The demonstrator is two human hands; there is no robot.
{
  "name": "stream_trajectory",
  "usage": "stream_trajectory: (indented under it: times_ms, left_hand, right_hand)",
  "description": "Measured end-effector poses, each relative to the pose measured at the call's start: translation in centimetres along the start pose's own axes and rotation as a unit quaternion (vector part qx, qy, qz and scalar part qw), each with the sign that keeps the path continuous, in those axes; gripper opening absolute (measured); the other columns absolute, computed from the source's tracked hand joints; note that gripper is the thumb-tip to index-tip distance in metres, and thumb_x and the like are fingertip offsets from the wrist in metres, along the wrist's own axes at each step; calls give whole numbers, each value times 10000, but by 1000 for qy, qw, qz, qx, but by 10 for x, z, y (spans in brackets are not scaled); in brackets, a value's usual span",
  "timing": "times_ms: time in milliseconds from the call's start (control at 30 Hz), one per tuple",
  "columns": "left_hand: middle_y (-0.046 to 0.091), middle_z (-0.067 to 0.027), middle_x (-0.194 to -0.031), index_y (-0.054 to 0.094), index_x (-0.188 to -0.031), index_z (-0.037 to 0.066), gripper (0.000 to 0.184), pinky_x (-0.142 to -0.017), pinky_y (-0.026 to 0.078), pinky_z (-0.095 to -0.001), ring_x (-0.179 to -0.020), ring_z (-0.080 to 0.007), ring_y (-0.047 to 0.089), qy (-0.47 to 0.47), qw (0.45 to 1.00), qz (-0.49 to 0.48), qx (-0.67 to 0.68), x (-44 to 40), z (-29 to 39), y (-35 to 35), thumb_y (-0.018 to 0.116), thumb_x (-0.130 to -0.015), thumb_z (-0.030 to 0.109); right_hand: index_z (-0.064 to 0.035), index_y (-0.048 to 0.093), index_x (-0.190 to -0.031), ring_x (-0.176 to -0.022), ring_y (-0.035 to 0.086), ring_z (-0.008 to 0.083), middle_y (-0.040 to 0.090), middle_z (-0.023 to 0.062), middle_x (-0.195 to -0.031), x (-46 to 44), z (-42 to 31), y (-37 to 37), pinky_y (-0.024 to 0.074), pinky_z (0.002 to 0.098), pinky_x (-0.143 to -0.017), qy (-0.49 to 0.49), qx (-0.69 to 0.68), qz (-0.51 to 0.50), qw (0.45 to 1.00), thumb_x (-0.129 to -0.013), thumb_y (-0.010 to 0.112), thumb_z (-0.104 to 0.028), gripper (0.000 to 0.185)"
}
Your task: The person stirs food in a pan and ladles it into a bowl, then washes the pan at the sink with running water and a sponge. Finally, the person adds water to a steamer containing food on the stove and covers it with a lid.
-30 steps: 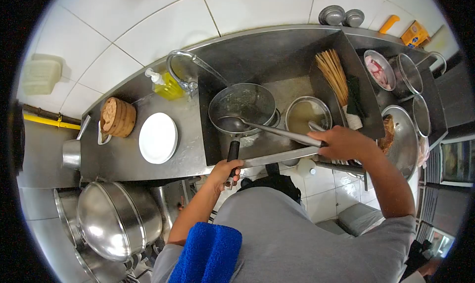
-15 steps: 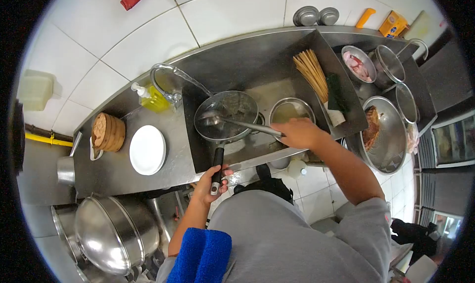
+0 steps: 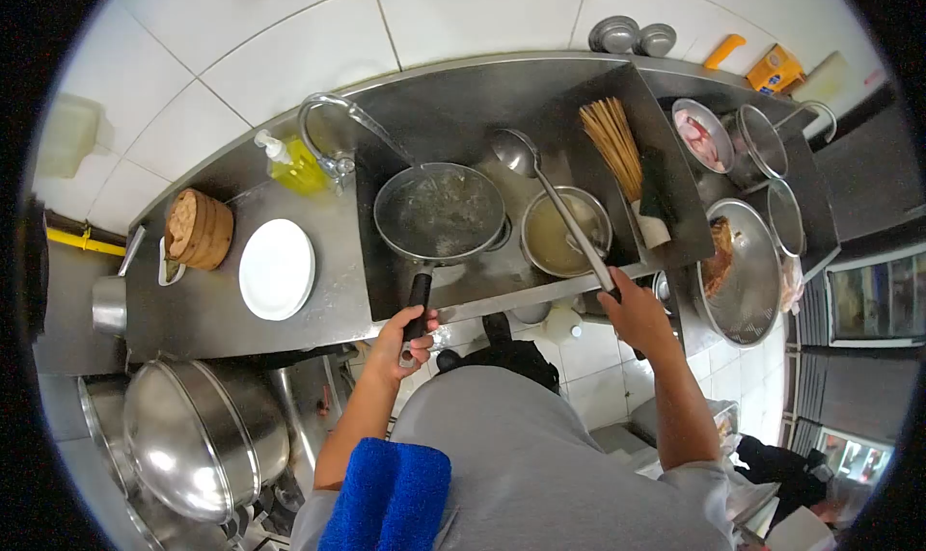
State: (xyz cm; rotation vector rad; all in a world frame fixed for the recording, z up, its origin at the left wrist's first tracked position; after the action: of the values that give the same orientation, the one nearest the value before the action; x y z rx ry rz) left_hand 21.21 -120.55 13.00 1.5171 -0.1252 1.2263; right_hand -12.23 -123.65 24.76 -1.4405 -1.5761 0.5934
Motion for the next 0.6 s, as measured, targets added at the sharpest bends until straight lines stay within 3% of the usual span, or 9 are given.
stream_trajectory:
  times_ms: [33, 100, 133, 233, 367, 500, 533, 567, 600]
  left_hand:
    - [535, -32, -706, 523, -891, 49, 205, -348, 275, -185, -427, -69, 367, -3, 1000, 3, -7, 3, 1, 5, 564, -846, 245]
    - [504, -18, -670, 522, -886, 59, 194, -352, 282, -192, -427, -67, 368, -24, 1000, 7, -3, 1, -1, 2, 569, -847, 244]
    - [504, -18, -670, 522, -886, 59, 194, -352, 282, -192, -427, -67, 368, -27, 1000, 7, -4, -1, -2, 1, 569, -847, 244]
    - [483, -6, -645, 523, -887, 67, 200, -354, 292, -202, -425, -69, 372, -18, 998, 23, -58, -4, -4, -7, 569, -851, 259]
    - [481, 0, -639, 527, -891, 68, 187, -359, 306, -210, -436, -77, 389, 2, 999, 2, -38, -1, -1, -3, 575, -850, 244]
    - [489, -5, -653, 536, -912, 57, 183, -367, 316, -214, -453, -83, 406, 4, 1000, 16, -1, 2, -2, -7, 584, -844, 220]
    - [496, -7, -664, 540, -941, 48, 195, -369, 315, -214, -458, -87, 410, 14, 999, 18, -25, 0, -2, -10, 581, -849, 214]
    - [496, -7, -664, 540, -941, 48, 195, -369, 315, -214, -458, -87, 410, 15, 999, 14, -25, -1, -2, -9, 581, -849, 214]
    - [501, 1, -663, 547, -943, 51, 191, -366, 311, -200, -459, -76, 408, 21, 999, 22, -42, -1, -2, -9, 581, -852, 216]
  right_hand:
    - [-35, 462, -1219, -615, 615, 368, 614, 205, -703, -1, 2, -1, 497, 411, -600, 7, 2, 0, 1000, -833, 562, -259, 457]
    - [-11, 491, -1146, -464, 574, 230, 578, 150, -632, -13, 4, 13, 468, 336, -466, 70, -135, -93, 984, -852, 537, -245, 379]
    - [1, 507, -1037, -390, 487, 119, 528, 76, -578, -22, 12, 25, 406, 277, -387, 82, -214, -132, 964, -877, 505, -252, 300]
    - [-11, 506, -966, -390, 472, 121, 526, 56, -577, -48, 8, 33, 388, 264, -384, 86, -279, -233, 928, -894, 486, -281, 281]
    - [-20, 536, -946, -491, 525, 114, 573, 79, -630, -53, -33, 40, 429, 267, -465, 94, -248, -300, 916, -894, 486, -385, 372]
    - [-25, 562, -934, -545, 568, 179, 606, 104, -663, -84, -16, 42, 477, 310, -546, 17, -124, -266, 956, -870, 509, -402, 386]
    - [-31, 572, -936, -627, 594, 220, 614, 118, -736, -107, -1, 11, 492, 341, -599, -25, 10, -82, 996, -850, 535, -384, 365]
    - [-37, 583, -937, -709, 619, 261, 622, 132, -809, -117, 1, -24, 507, 372, -652, -68, 144, 106, 982, -829, 562, -366, 347]
    - [-38, 579, -952, -812, 607, 301, 604, 147, -894, -118, 2, -48, 505, 403, -696, -65, 188, 218, 955, -808, 585, -340, 335]
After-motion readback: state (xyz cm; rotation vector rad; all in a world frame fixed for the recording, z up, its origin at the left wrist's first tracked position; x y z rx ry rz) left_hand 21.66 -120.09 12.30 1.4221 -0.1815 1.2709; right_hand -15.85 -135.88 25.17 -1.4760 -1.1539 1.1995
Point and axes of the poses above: each hand's wrist, its own x-axis away from the middle knuckle, its own y-axis out of the palm, z = x × y, the point moved 8 cm from there along -x, towards the middle knuckle
